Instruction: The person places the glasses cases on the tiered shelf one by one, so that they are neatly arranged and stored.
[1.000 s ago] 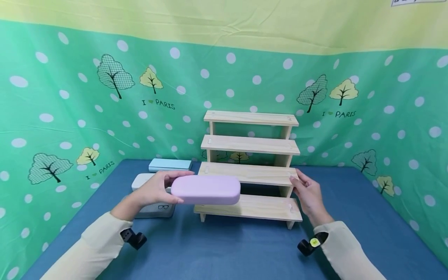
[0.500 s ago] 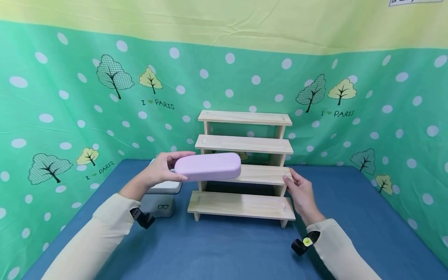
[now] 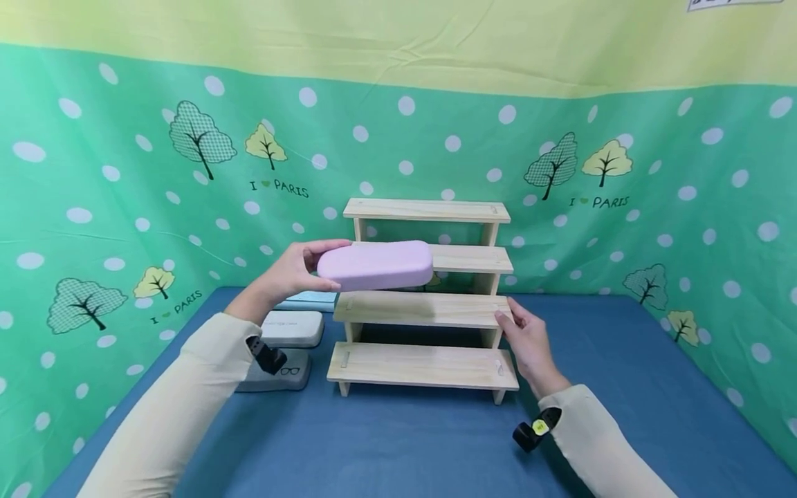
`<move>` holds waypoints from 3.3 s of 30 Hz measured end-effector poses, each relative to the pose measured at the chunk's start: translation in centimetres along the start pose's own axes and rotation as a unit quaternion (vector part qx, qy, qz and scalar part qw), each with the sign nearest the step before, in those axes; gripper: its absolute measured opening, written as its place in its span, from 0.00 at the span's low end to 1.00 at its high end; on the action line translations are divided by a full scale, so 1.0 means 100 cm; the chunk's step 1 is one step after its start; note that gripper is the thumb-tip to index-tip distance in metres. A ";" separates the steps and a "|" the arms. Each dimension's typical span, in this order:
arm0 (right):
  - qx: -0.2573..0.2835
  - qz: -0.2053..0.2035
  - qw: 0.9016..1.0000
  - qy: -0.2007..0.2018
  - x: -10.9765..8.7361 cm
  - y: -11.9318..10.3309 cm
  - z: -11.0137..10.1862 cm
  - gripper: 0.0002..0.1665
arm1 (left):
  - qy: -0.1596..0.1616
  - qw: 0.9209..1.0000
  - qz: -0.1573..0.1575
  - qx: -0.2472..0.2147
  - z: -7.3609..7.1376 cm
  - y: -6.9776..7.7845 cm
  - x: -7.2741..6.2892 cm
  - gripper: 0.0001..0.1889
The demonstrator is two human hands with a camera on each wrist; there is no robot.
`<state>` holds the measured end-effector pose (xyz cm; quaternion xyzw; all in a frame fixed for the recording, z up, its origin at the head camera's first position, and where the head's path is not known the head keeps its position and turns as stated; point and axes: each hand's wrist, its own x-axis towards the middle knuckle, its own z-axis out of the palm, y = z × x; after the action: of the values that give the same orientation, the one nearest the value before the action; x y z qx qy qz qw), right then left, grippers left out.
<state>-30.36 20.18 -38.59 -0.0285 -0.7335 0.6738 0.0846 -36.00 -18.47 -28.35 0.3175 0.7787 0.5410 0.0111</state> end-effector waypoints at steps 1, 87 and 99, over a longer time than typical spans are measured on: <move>-0.002 0.000 1.000 -0.001 0.000 0.000 0.000 0.34 | -0.002 1.000 0.000 -0.001 -0.001 0.001 0.003 0.37; -0.105 -0.088 0.990 -0.011 0.003 0.012 0.003 0.36 | 0.065 0.994 -0.070 -0.047 0.005 0.014 0.152 0.34; -0.093 -0.082 0.992 -0.013 0.003 0.014 0.002 0.35 | 0.068 0.995 -0.064 -0.017 0.008 0.012 0.160 0.37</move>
<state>-30.80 20.15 -40.01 0.0329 -0.7940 0.5937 0.1270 -47.88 -9.41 -22.43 0.2291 0.7869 0.5729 -0.0013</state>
